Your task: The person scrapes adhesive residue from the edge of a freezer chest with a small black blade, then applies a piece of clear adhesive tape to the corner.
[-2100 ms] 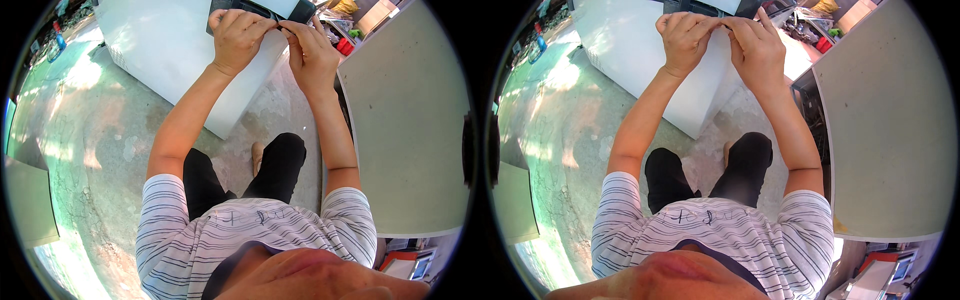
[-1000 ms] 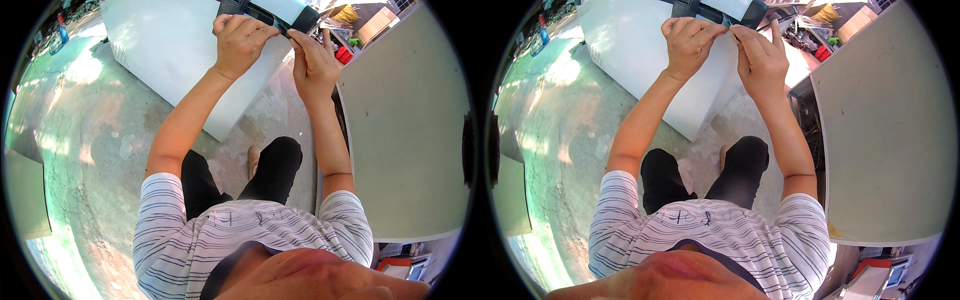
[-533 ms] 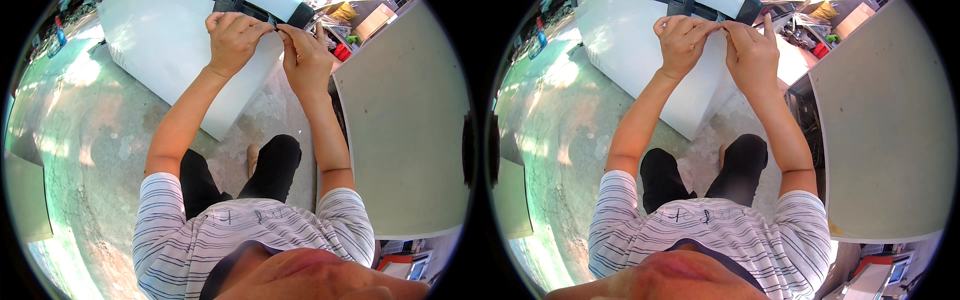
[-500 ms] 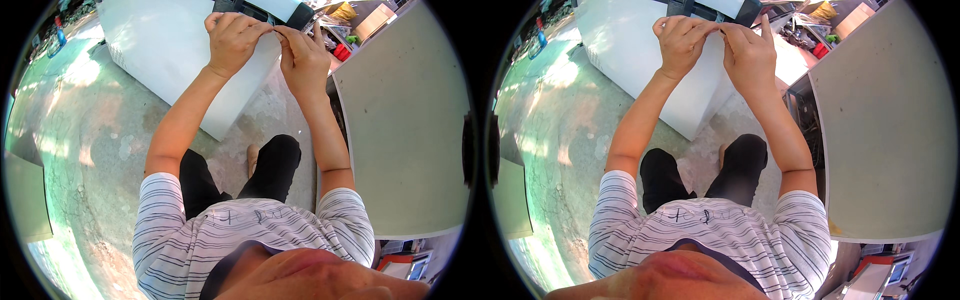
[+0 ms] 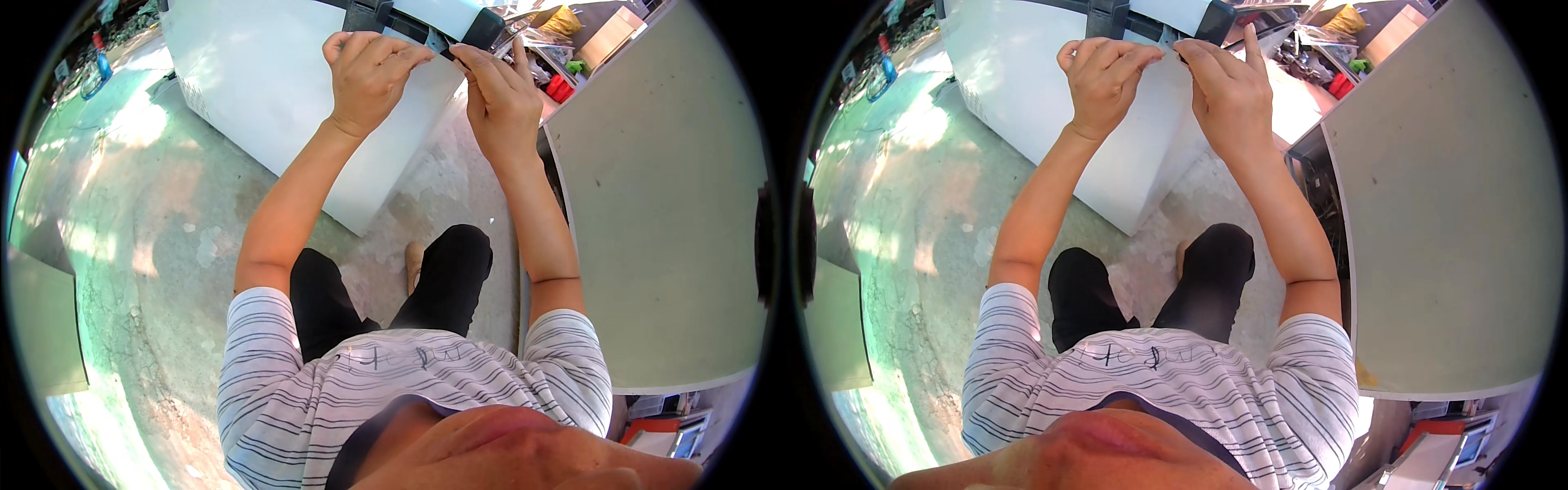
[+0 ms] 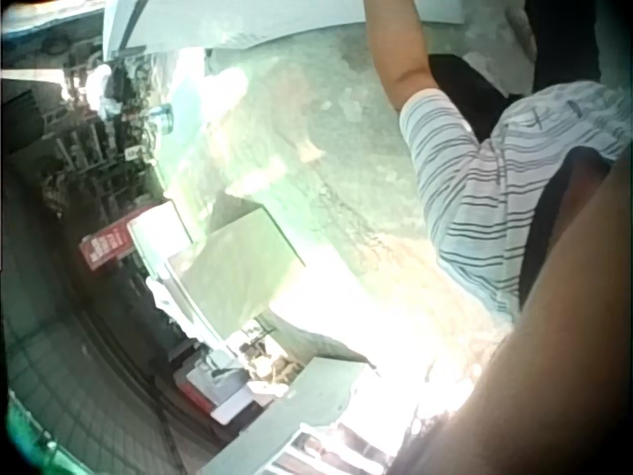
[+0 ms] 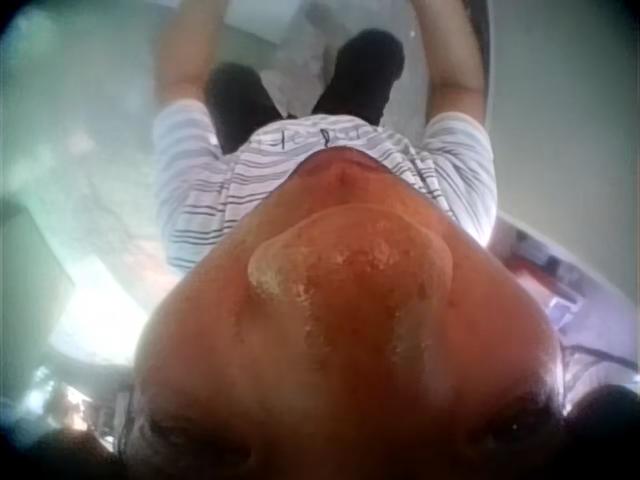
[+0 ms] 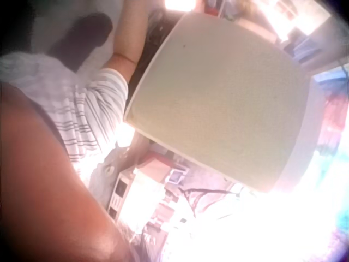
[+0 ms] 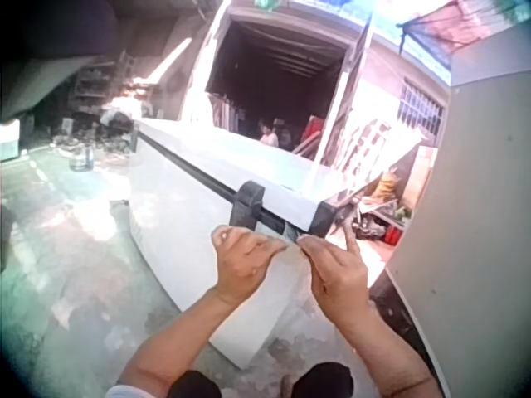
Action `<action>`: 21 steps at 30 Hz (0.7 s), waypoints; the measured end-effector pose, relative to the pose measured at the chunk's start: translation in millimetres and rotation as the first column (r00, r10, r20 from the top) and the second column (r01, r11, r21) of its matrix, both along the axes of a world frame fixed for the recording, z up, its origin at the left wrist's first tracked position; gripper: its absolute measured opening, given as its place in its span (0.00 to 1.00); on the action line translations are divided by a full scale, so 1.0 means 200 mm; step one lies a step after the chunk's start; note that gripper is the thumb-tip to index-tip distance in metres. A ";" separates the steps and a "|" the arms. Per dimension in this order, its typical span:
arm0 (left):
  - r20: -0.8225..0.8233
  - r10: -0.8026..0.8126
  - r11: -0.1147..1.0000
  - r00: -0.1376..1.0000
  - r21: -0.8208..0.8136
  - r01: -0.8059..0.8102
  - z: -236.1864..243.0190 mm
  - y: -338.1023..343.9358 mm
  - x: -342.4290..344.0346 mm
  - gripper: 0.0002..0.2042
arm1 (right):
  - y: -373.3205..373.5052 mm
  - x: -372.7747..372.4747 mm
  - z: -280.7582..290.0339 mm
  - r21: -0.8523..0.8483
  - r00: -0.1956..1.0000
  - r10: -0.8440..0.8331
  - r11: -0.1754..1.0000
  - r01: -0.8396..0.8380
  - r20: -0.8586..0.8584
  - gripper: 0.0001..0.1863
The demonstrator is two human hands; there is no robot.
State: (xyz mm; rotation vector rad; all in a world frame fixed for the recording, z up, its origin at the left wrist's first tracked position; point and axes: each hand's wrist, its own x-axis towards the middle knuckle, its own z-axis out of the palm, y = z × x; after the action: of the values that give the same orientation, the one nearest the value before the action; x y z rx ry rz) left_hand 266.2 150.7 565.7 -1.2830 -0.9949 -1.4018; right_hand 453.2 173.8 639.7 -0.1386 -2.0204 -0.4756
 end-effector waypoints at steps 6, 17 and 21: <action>0.020 -0.033 0.999 0.999 0.029 0.032 0.02 0.01 -0.01 0.11 | -0.02 -0.01 0.01 -0.034 0.998 -0.058 0.998 0.059 0.014 0.10; 0.110 -0.062 0.994 0.992 -0.084 0.071 -0.04 -0.06 -0.08 0.09 | -0.04 0.02 -0.07 -0.044 0.995 0.073 0.996 -0.076 -0.061 0.11; 0.061 -0.031 0.993 0.998 -0.110 0.038 -0.05 -0.08 -0.09 0.09 | 0.03 -0.02 -0.09 0.016 0.988 0.096 0.995 -0.095 -0.117 0.13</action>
State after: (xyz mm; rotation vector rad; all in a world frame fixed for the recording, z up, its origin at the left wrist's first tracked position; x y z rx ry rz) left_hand 247.9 134.4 555.2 -1.3526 -1.1090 -1.4349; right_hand 448.9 180.6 621.7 -0.0613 -1.8994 -0.4076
